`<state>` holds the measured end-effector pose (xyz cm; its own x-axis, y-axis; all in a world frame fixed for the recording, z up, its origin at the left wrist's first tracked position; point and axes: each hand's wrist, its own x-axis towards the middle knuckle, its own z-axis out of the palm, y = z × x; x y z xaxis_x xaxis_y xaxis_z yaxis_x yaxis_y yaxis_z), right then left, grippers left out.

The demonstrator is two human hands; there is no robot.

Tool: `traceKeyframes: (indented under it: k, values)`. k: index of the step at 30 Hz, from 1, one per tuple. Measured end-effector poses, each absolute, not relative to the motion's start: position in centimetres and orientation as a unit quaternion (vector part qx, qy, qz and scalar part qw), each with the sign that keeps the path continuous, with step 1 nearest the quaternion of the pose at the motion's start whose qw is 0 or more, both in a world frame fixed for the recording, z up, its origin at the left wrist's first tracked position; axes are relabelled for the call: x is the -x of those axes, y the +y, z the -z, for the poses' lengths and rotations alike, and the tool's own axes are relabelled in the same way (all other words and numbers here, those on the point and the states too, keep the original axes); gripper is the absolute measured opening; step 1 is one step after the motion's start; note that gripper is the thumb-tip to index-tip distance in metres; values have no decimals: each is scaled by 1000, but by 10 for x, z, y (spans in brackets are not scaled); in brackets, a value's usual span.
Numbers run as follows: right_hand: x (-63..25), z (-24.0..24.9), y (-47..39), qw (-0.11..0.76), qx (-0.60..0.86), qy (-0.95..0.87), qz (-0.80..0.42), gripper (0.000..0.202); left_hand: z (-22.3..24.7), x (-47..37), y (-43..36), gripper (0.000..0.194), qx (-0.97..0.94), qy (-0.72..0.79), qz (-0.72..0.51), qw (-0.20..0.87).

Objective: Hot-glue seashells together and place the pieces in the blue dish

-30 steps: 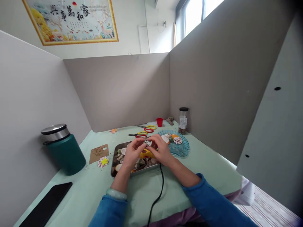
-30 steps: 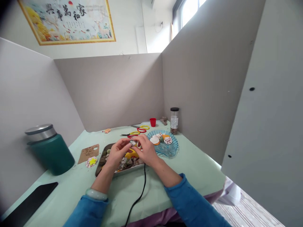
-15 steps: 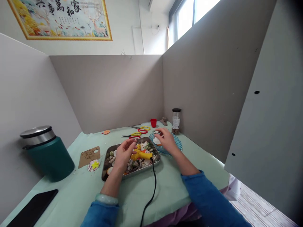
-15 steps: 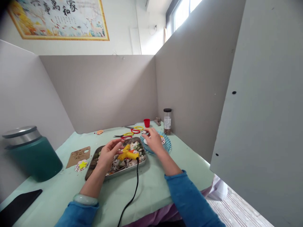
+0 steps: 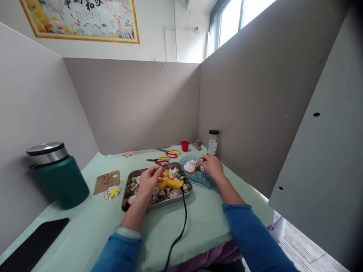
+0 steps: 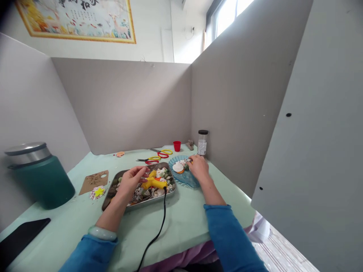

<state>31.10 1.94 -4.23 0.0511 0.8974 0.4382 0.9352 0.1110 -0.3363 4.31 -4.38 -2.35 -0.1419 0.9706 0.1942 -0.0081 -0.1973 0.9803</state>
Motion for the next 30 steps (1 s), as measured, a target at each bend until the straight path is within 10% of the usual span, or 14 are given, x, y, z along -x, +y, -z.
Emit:
traceKeyframes:
  k: [20,30]
  values:
    - [-318,56,19,166,711,-684,-10,33,22,-43,-44,44,-506,482,-579,420]
    - [-289,43,0,382,553,-740,-34,30,11,-8,-34,41,-407,485,-669,388]
